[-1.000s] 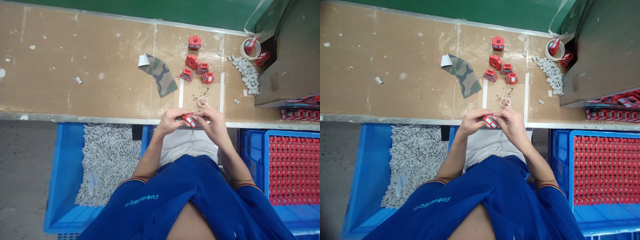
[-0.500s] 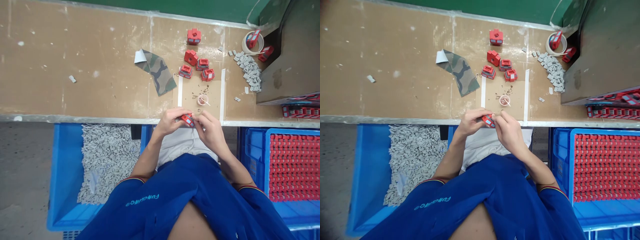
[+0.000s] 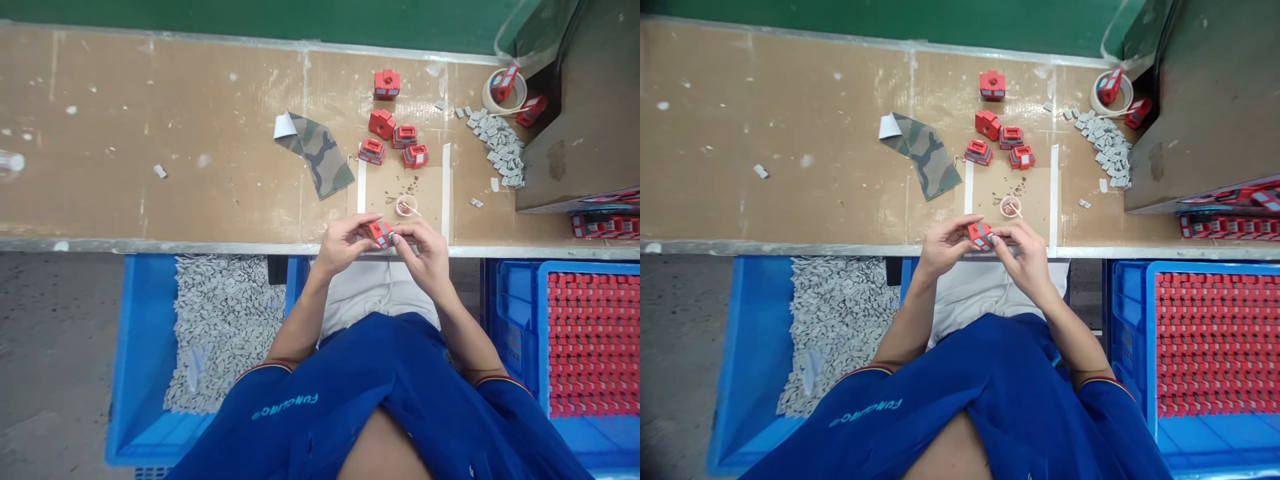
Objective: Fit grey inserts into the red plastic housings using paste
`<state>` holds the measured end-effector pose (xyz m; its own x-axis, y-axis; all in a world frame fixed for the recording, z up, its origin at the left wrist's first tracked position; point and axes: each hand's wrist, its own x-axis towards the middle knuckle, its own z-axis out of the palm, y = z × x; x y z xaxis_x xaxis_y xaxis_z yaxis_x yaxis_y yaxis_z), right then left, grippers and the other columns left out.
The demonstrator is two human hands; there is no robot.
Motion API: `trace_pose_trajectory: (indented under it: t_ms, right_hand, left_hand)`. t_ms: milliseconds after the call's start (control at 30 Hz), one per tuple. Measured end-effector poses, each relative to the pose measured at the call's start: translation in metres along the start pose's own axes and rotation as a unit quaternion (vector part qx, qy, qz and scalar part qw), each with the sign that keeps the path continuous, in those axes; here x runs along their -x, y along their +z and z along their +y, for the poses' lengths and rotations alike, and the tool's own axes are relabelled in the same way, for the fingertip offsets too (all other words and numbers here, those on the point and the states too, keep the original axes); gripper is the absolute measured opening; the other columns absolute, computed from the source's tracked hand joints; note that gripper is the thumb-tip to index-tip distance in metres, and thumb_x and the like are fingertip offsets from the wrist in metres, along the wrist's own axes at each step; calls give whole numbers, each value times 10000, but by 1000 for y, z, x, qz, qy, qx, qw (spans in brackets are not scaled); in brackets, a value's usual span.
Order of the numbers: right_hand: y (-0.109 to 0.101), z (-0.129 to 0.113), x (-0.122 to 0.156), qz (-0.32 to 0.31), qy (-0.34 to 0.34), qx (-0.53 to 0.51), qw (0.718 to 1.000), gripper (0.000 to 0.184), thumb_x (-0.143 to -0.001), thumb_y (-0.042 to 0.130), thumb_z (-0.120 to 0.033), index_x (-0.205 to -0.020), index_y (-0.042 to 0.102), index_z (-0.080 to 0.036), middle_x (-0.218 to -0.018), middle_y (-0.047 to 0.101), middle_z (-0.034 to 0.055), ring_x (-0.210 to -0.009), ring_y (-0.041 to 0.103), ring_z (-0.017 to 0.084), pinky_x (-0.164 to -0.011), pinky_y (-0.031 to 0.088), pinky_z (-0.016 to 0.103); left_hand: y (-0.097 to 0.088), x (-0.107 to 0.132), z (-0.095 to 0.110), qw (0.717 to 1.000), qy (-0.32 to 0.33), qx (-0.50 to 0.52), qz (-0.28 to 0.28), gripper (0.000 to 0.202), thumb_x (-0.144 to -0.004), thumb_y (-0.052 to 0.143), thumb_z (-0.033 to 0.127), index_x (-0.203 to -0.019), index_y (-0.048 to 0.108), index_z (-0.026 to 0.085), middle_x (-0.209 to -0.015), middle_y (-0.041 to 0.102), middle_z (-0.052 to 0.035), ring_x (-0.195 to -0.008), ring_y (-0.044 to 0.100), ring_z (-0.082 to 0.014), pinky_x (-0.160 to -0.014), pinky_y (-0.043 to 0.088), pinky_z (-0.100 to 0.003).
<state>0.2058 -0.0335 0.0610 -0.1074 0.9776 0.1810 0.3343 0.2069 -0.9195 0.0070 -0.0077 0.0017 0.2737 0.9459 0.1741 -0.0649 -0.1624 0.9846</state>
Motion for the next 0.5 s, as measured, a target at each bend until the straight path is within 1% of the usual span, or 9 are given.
trace_pose_trajectory:
  t_ms: [67, 133, 267, 367, 500]
  right_hand:
    - [6, 1, 2, 38, -13, 10, 999, 139, -1007, 661, -310, -1001, 780, -239, -964, 756, 66, -877, 726, 190, -759, 630, 321]
    - [11, 2, 4, 60, -15, 28, 998, 127, -998, 675, -315, -1008, 782, -247, -963, 766, 69, -884, 739, 202, -765, 646, 337]
    - [17, 3, 6, 95, -21, 75, 992, 121, -1002, 668, -299, -1026, 781, -261, -992, 798, 73, -916, 768, 219, -807, 663, 362]
    - [21, 2, 7, 99, -38, 103, 989, 139, -1016, 632, -263, -1032, 769, -260, -1015, 794, 79, -925, 764, 216, -812, 649, 358]
    - [25, 4, 7, 74, -58, 140, 986, 150, -1025, 582, -220, -965, 719, -237, -878, 714, 60, -766, 687, 188, -696, 570, 332]
  left_hand:
    - [1, 1, 0, 1000, 3, -5, 0, 483, -870, 841, 357, -1327, 758, 224, -1159, 816, -109, -1009, 784, -202, -898, 642, -298]
    - [2, 1, 0, 1000, 6, -17, 0, 492, -872, 841, 375, -1333, 755, 225, -1200, 806, -120, -1048, 779, -216, -927, 641, -318]
    - [4, 1, 2, 1000, 3, -19, 19, 461, -887, 824, 382, -1311, 758, 214, -1161, 807, -113, -1015, 783, -211, -915, 650, -321]
    - [6, 1, 3, 999, 3, -15, 34, 431, -871, 839, 356, -1266, 773, 196, -1161, 806, -109, -998, 783, -200, -893, 656, -299]
    - [7, 3, 2, 999, -15, -8, 47, 390, -882, 811, 285, -1252, 772, 170, -1137, 815, -109, -885, 792, -174, -831, 663, -278]
